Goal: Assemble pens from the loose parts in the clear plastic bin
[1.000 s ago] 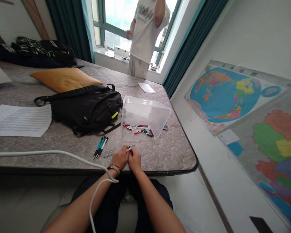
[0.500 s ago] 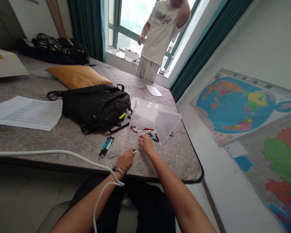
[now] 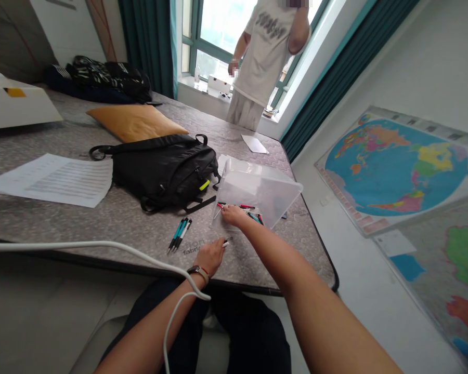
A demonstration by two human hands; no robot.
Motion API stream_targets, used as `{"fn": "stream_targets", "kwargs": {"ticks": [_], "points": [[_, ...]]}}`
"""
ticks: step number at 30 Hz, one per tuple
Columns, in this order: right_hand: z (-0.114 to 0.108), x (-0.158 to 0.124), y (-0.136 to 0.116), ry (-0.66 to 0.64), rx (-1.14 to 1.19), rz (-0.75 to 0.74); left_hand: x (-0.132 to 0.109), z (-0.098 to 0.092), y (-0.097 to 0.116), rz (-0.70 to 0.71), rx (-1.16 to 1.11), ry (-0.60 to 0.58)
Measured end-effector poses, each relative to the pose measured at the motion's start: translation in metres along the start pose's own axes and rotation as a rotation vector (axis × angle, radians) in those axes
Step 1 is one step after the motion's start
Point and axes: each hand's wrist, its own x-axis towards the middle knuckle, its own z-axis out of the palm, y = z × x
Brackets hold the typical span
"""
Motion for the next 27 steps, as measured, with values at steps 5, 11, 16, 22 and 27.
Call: {"fn": "stream_targets", "kwargs": {"ticks": [5,11,16,22,27], "points": [[-0.018,-0.007,-0.009,0.034,0.072,-0.042,0.0,0.001,-0.001,0.01,-0.005,0.014],[-0.019,-0.066,-0.007,0.343,0.251,0.012,0.0,0.004,0.0,0.021,0.021,0.035],[0.02,-0.143,0.006,0.362,0.875,0.268,-0.001,0.003,0.001,0.041,0.043,0.039],[0.061,-0.185,0.002,0.512,1.388,0.433,-0.002,-0.003,0.007,0.028,0.077,0.02],[0.062,-0.187,-0.002,0.584,1.466,0.383,-0.003,-0.004,0.009,0.022,0.133,0.017]]}}
